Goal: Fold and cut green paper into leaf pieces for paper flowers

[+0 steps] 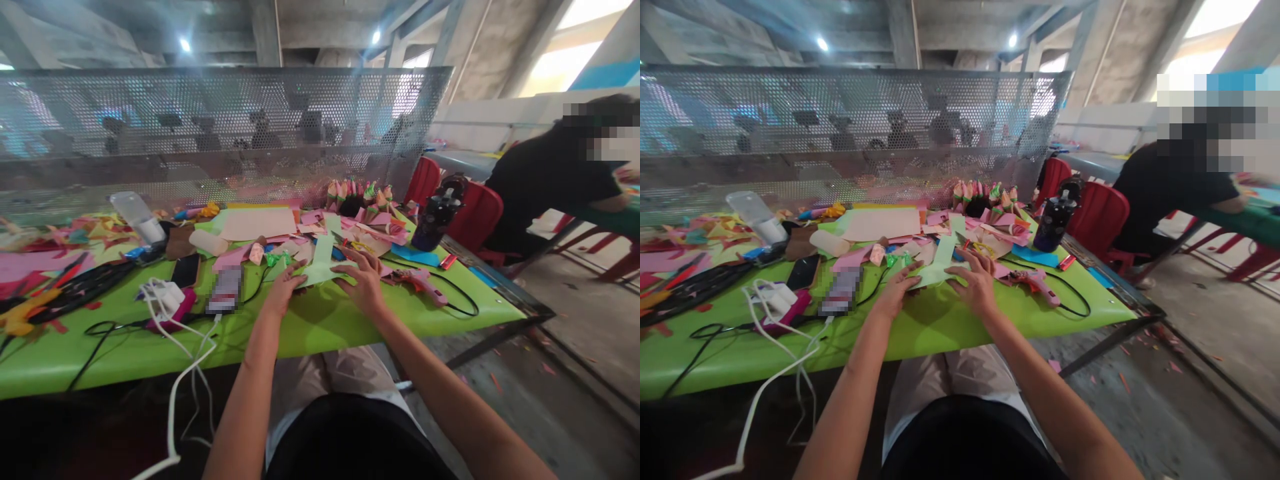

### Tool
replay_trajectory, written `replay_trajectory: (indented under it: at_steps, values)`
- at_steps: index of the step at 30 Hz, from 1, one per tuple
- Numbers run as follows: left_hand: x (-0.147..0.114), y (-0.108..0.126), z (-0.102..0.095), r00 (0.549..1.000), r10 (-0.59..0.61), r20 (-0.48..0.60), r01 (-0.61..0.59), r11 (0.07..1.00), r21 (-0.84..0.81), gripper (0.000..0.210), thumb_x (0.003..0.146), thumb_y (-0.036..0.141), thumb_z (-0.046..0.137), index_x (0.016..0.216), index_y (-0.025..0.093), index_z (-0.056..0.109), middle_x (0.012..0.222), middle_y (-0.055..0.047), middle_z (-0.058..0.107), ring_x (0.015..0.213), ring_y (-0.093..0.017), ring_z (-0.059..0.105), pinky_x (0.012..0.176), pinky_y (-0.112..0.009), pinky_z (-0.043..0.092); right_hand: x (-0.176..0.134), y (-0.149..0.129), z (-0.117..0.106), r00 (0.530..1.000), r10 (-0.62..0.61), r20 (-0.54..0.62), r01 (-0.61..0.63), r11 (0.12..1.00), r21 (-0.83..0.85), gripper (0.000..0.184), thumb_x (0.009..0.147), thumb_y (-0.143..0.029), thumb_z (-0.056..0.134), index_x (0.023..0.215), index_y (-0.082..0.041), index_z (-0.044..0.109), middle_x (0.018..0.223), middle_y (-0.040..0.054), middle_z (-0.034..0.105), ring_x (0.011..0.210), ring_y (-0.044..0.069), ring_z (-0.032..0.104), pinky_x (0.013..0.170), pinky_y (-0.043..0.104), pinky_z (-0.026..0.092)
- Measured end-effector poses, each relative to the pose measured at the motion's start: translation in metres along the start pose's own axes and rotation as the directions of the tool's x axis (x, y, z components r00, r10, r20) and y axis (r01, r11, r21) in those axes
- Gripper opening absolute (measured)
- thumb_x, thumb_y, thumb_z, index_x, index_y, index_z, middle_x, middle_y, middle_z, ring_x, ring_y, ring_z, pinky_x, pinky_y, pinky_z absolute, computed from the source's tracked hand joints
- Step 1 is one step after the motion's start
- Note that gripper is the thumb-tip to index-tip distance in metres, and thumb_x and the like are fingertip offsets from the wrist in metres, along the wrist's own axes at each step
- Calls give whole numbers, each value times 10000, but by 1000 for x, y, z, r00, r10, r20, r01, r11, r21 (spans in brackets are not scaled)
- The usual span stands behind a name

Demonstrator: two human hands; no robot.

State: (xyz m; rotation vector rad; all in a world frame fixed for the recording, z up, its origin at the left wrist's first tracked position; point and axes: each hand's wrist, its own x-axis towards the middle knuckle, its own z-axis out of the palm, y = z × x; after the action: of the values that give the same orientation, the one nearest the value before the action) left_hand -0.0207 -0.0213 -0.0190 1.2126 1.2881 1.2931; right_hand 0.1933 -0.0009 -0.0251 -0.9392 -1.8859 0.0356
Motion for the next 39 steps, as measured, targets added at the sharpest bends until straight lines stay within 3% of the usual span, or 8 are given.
replay_trajectory:
  at_steps: [3, 7, 11, 15, 18, 21, 26, 39]
  values:
    - [-2, 3, 0, 990, 132, -58, -120, 978, 172, 378, 757, 355, 676, 1078, 161, 718, 844, -78, 723, 784, -211, 672, 710, -328, 529, 5, 3, -3, 1000, -17, -4, 17, 1000, -23, 41, 805, -286, 720, 819, -303, 754, 1261, 17, 652, 1213, 293, 483, 1032, 502, 339]
    - [-8, 12, 1, 942, 317, -109, -280, 923, 264, 253, 808, 363, 651, 992, 217, 744, 1127, -78, 705, 1140, -241, 585, 1009, -371, 433, 25, 9, -14, 986, -62, 157, 67, 997, -25, 21, 766, -269, 749, 780, -284, 752, 1186, 36, 691, 1161, 312, 505, 997, 529, 342]
    - [-10, 13, 6, 929, 370, 10, -352, 874, 335, 240, 754, 365, 703, 945, 234, 765, 1011, -73, 749, 1015, -254, 636, 983, -393, 446, 54, 9, -22, 940, -158, 303, 169, 986, -9, 11, 745, -261, 750, 740, -270, 749, 1103, 42, 716, 1138, 310, 519, 1001, 524, 355]
    - [-4, 2, 11, 957, 289, -38, -268, 924, 273, 190, 717, 320, 694, 855, 211, 765, 876, -63, 758, 860, -235, 665, 883, -379, 492, 74, -1, -24, 924, -211, 320, 222, 975, 2, 60, 741, -252, 745, 793, -281, 754, 1111, 36, 708, 1171, 318, 508, 1044, 543, 322]
    - [3, -6, 7, 964, 238, -115, -207, 950, 232, 237, 734, 352, 642, 860, 176, 740, 786, -43, 734, 746, -202, 648, 745, -334, 510, 75, -5, -21, 988, -109, 112, 108, 994, 18, 302, 763, -261, 716, 1062, -303, 720, 1240, 53, 644, 1224, 319, 485, 1064, 542, 315]
    - [6, -8, 2, 959, 209, -190, -172, 966, 194, 291, 758, 392, 600, 902, 167, 714, 776, -20, 711, 715, -169, 624, 693, -293, 492, 63, -1, -11, 993, 105, -51, -89, 963, 254, 376, 766, -294, 686, 1140, -253, 676, 1182, 89, 642, 1096, 281, 571, 975, 461, 429]
    - [4, -3, 0, 954, 209, -215, -166, 965, 201, 249, 750, 386, 620, 849, 173, 701, 731, -2, 683, 705, -160, 604, 685, -276, 475, 33, 6, 19, 903, 406, 139, -398, 672, 624, 335, 709, -402, 684, 972, -195, 664, 822, 40, 665, 728, 193, 598, 685, 327, 495]
    - [-3, 4, 10, 947, 289, -141, -222, 904, 365, 99, 788, 261, 630, 808, 192, 699, 771, -38, 719, 728, -191, 653, 707, -287, 488, 16, -2, 29, 881, 384, 278, -468, 614, 636, 234, 673, -425, 724, 723, -200, 684, 651, -9, 643, 617, 174, 558, 564, 281, 459]
